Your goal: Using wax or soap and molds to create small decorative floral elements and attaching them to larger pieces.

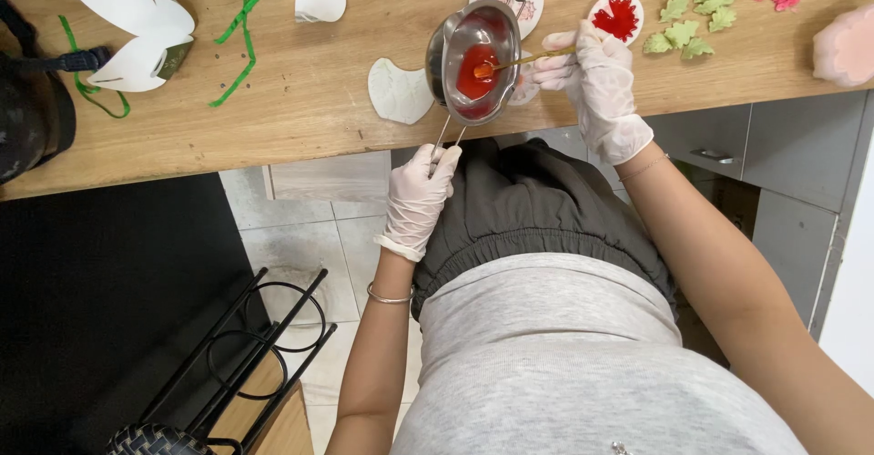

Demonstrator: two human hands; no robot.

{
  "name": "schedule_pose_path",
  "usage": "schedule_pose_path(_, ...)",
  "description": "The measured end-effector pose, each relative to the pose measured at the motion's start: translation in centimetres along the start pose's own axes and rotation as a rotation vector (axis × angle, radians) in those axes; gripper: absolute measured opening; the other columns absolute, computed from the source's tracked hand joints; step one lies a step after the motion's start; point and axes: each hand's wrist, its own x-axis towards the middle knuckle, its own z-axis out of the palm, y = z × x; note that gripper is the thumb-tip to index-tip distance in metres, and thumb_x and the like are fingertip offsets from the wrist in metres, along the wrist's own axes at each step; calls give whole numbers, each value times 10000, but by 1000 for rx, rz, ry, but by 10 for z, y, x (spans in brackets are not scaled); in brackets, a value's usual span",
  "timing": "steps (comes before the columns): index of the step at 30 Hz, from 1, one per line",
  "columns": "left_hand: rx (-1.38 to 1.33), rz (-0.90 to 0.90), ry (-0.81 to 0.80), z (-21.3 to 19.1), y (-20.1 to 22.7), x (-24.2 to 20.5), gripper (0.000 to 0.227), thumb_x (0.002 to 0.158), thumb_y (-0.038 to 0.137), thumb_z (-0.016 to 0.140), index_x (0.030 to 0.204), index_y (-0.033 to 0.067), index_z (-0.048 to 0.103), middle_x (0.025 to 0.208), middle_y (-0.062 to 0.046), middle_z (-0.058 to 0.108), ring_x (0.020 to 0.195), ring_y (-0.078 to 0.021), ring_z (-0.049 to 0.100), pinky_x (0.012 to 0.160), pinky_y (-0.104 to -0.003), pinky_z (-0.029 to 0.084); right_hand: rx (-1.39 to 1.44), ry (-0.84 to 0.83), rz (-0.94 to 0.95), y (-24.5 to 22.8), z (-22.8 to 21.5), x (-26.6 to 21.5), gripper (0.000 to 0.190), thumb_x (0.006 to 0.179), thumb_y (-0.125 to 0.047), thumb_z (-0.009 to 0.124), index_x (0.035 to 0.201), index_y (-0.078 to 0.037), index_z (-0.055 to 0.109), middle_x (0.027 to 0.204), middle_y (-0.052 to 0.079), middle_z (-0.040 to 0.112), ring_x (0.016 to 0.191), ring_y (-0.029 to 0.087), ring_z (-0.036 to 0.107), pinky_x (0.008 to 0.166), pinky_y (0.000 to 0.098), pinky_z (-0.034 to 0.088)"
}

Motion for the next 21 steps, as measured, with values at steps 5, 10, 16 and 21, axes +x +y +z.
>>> schedule_pose_path(5,-43,-24,8,-1,-3,3,238,987,262,698,909,37,695,607,5,618,499,-37,534,469,-229,412,100,29,-1,5,-25,1,441,1157,-337,472,1161,70,640,1023,177,712,858,257,737,765,370,651)
schedule_pose_path(10,-142,-141,24,-5,-9,6,214,977,251,704,906,50,700,605,32,579,482,-19,471,429,-221,357,88,39,-30,2,-44,-3,442,1159,-350,486,1159,69,626,1054,181,710,845,258,725,770,383,647)
schedule_pose_path(16,-88,-154,75,-13,-14,10,244,985,246,701,847,46,678,555,32,571,458,-21,455,422,-218,335,64,78,-19,6,-53,-11,453,1171,-347,458,1167,70,637,1007,172,696,832,248,718,779,376,650)
schedule_pose_path(21,-89,-107,94,-17,-9,12,240,990,243,702,849,50,674,567,32,565,478,-23,449,440,-234,342,17,177,5,19,-57,-9,426,1158,-324,452,1105,64,621,991,152,712,806,255,739,708,371,656)
